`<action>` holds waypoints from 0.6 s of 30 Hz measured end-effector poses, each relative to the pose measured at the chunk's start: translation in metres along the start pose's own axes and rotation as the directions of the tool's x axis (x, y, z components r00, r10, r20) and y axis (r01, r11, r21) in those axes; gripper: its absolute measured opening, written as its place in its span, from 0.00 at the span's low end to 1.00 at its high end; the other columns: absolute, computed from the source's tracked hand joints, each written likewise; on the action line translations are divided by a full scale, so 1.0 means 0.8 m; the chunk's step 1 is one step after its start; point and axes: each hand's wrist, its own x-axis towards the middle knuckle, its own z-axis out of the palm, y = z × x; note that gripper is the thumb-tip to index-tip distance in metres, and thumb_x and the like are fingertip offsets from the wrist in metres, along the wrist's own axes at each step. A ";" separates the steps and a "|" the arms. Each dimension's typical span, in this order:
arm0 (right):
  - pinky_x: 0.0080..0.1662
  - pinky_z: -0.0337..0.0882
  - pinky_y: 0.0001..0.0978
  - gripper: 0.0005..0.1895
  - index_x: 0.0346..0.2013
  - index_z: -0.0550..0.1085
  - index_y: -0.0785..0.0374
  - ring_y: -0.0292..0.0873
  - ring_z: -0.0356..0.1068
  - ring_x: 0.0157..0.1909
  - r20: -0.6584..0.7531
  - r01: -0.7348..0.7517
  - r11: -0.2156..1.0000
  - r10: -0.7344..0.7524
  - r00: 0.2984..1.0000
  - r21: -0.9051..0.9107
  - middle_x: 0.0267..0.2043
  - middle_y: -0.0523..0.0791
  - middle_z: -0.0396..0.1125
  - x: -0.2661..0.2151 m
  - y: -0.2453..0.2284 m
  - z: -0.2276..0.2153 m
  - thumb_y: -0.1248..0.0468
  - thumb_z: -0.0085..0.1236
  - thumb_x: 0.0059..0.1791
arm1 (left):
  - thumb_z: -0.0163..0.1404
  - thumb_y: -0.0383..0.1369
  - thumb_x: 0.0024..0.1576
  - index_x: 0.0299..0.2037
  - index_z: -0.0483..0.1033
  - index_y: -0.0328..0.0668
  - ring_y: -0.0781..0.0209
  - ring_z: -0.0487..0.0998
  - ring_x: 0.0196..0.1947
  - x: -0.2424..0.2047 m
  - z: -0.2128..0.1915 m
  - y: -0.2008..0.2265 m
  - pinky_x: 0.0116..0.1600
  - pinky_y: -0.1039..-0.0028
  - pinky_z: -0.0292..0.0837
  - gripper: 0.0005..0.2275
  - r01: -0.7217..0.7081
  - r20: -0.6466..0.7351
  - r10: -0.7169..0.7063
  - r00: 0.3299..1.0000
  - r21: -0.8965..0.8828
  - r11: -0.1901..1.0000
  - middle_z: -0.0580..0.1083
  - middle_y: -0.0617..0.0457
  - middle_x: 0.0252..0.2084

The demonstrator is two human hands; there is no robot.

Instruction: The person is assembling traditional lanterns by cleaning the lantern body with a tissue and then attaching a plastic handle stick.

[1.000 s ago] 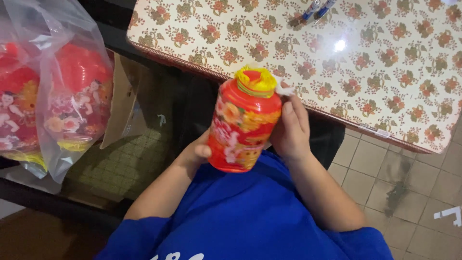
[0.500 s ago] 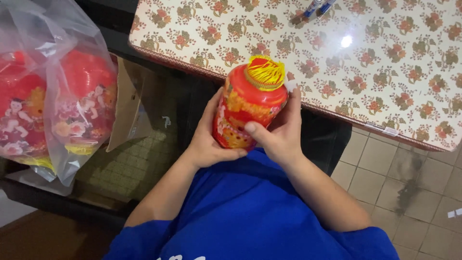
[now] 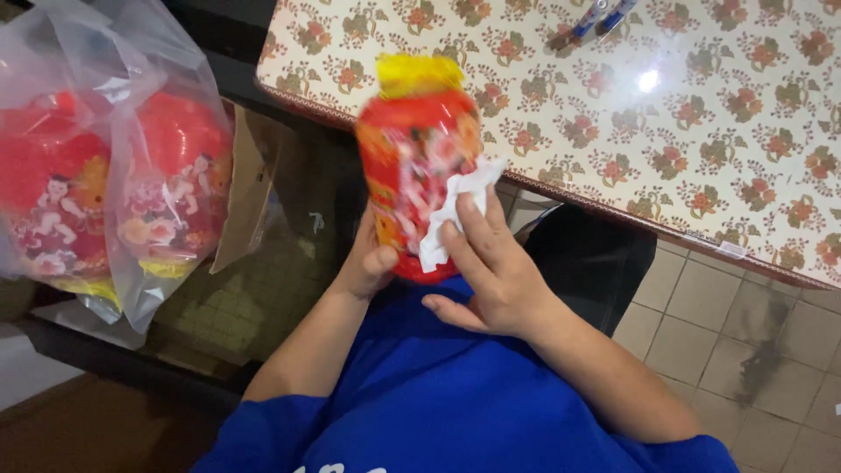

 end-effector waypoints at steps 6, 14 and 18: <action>0.67 0.53 0.85 0.37 0.69 0.62 0.73 0.79 0.51 0.72 -0.119 -0.054 0.997 0.060 0.991 0.049 0.72 0.66 0.52 0.034 0.014 -0.036 0.52 0.59 0.53 | 0.67 0.39 0.45 0.75 0.54 0.42 0.56 0.74 0.61 -0.007 0.016 0.002 0.66 0.59 0.70 0.47 0.092 0.077 -0.100 0.992 0.097 0.991 0.71 0.42 0.64; 0.68 0.56 0.74 0.18 0.53 0.80 0.63 0.68 0.60 0.69 -0.186 0.011 0.992 -0.035 0.982 -0.129 0.60 0.52 0.71 0.033 0.007 -0.026 0.59 0.58 0.52 | 0.66 0.36 0.43 0.74 0.53 0.36 0.50 0.76 0.56 -0.016 -0.006 -0.014 0.60 0.54 0.74 0.47 0.100 0.082 -0.108 0.991 0.101 0.990 0.72 0.35 0.60; 0.67 0.62 0.72 0.26 0.60 0.69 0.70 0.73 0.59 0.69 -0.219 -0.107 0.994 0.105 0.970 0.006 0.67 0.63 0.61 0.031 0.018 -0.030 0.55 0.56 0.53 | 0.65 0.39 0.43 0.72 0.55 0.35 0.51 0.76 0.56 -0.004 0.005 0.001 0.61 0.56 0.74 0.46 0.113 0.136 -0.114 0.984 0.011 0.994 0.73 0.36 0.59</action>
